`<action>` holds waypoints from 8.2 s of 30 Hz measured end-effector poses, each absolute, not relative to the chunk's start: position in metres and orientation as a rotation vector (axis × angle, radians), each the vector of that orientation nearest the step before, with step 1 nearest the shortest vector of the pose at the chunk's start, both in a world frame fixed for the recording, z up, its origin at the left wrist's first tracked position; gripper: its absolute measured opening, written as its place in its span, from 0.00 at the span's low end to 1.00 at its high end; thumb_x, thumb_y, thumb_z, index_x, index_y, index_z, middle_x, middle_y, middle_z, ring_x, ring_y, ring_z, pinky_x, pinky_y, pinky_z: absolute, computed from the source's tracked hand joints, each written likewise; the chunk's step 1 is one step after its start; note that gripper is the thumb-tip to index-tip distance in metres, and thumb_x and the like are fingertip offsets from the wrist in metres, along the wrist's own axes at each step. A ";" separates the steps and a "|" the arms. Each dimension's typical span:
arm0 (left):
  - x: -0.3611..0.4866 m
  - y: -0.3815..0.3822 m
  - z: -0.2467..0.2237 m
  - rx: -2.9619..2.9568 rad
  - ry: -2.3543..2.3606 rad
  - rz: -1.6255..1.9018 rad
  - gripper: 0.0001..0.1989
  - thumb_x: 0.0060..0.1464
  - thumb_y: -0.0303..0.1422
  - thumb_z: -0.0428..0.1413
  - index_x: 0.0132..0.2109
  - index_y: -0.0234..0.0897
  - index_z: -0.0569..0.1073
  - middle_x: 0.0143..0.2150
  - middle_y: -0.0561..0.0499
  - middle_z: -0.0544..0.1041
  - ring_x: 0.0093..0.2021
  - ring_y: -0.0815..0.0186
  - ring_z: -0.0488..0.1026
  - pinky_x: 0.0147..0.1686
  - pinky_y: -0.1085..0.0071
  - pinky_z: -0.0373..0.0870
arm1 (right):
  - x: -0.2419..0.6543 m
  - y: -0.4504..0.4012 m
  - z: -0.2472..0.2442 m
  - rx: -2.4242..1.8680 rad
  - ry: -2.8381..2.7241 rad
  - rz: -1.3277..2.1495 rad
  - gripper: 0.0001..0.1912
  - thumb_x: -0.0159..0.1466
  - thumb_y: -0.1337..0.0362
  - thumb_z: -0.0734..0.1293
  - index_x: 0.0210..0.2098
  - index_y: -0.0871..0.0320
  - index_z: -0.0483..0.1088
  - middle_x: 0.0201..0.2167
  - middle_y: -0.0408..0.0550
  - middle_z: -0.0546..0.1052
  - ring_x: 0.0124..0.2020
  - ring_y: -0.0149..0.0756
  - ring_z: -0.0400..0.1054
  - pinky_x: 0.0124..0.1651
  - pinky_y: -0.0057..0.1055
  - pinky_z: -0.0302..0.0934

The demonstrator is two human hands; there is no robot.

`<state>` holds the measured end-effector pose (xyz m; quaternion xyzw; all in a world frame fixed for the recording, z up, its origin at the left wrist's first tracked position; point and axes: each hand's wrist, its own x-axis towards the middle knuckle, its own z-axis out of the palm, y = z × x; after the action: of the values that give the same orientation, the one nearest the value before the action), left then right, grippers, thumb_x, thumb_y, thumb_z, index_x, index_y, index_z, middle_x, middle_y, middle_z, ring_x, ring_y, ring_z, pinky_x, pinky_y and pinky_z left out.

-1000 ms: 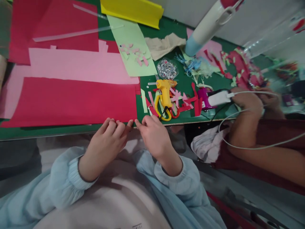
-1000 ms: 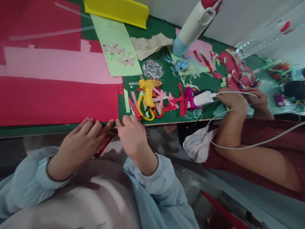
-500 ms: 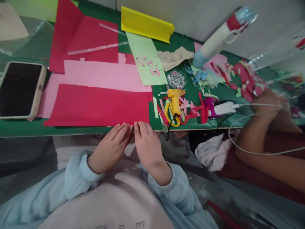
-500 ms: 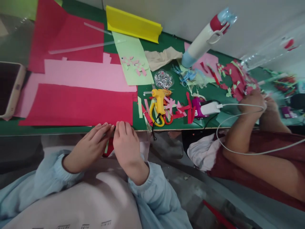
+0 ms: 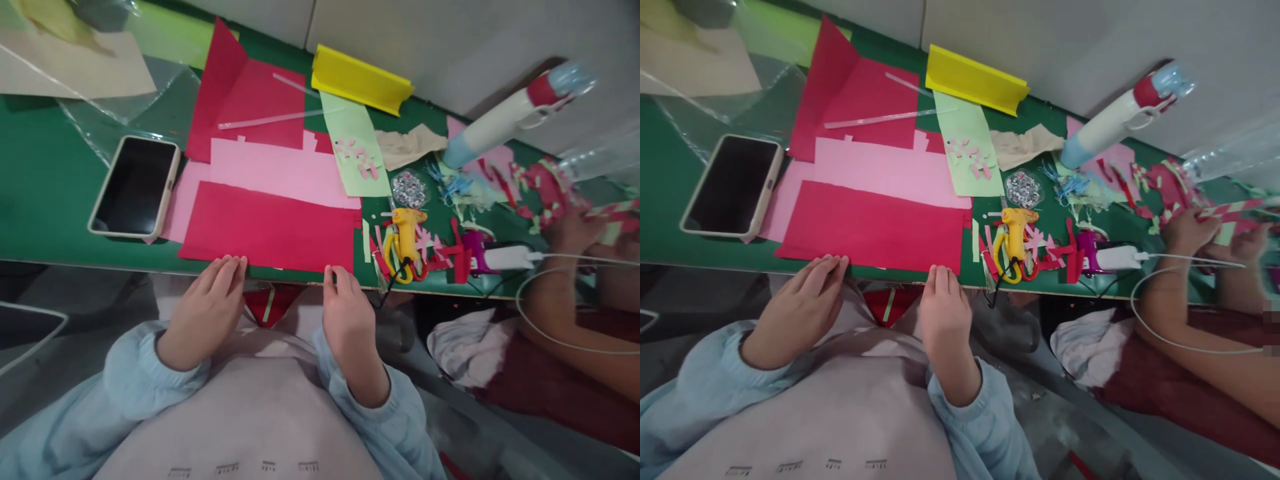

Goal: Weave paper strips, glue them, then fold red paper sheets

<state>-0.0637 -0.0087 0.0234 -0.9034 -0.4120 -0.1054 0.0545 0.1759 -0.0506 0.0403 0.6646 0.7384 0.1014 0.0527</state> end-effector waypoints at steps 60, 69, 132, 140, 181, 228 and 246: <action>-0.103 -0.018 0.027 -2.526 -1.524 -0.164 0.29 0.61 0.29 0.49 0.69 0.27 0.59 0.24 0.50 0.71 0.29 0.58 0.69 0.30 0.64 0.64 | 0.156 -0.071 0.019 2.297 2.236 0.260 0.26 0.67 0.74 0.54 0.62 0.66 0.66 0.39 0.59 0.68 0.41 0.44 0.58 0.43 0.42 0.62; -0.126 0.023 0.036 -2.574 -1.498 -0.387 0.24 0.62 0.34 0.53 0.64 0.38 0.66 0.60 0.40 0.73 0.59 0.49 0.67 0.56 0.54 0.64 | 0.163 -0.067 0.024 2.271 2.344 0.164 0.23 0.68 0.71 0.58 0.61 0.68 0.67 0.42 0.59 0.70 0.44 0.44 0.62 0.48 0.41 0.63; -0.076 0.037 0.074 -2.605 -1.470 -0.913 0.32 0.63 0.43 0.52 0.69 0.33 0.57 0.67 0.39 0.64 0.69 0.45 0.58 0.66 0.44 0.58 | 0.228 0.044 0.117 1.430 2.417 -1.381 0.17 0.62 0.69 0.60 0.47 0.64 0.75 0.44 0.50 0.80 0.42 0.36 0.72 0.44 0.28 0.63; -0.087 0.044 0.070 -2.979 -1.272 -0.535 0.18 0.66 0.40 0.47 0.44 0.38 0.79 0.45 0.45 0.82 0.45 0.56 0.77 0.48 0.58 0.71 | 0.207 0.055 0.113 1.092 2.412 -1.335 0.15 0.65 0.69 0.59 0.45 0.62 0.76 0.44 0.49 0.80 0.41 0.33 0.72 0.42 0.26 0.62; -0.027 0.029 0.022 -2.840 -1.002 -0.487 0.25 0.65 0.33 0.49 0.65 0.26 0.65 0.63 0.34 0.71 0.63 0.47 0.68 0.61 0.52 0.64 | 0.230 0.061 0.069 1.915 2.513 -0.460 0.13 0.67 0.61 0.68 0.47 0.61 0.75 0.46 0.54 0.79 0.49 0.42 0.71 0.51 0.35 0.61; -0.077 0.006 0.022 -2.649 -1.615 -0.403 0.30 0.66 0.35 0.47 0.69 0.22 0.57 0.67 0.29 0.64 0.68 0.45 0.63 0.64 0.49 0.64 | 0.175 -0.033 0.016 2.310 2.173 -0.080 0.33 0.73 0.53 0.54 0.68 0.73 0.56 0.70 0.73 0.56 0.70 0.59 0.51 0.66 0.52 0.57; -0.096 0.002 0.018 -2.630 -1.707 -0.464 0.36 0.65 0.36 0.49 0.73 0.29 0.46 0.70 0.29 0.59 0.68 0.42 0.60 0.65 0.45 0.61 | 0.178 -0.038 0.003 2.337 2.259 -0.067 0.35 0.73 0.50 0.51 0.70 0.70 0.53 0.72 0.70 0.52 0.74 0.54 0.43 0.70 0.52 0.51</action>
<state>-0.0958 0.0024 0.0184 -0.8297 -0.5384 -0.1465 -0.0139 0.1784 -0.0380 0.0028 0.7177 0.6939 -0.0205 -0.0546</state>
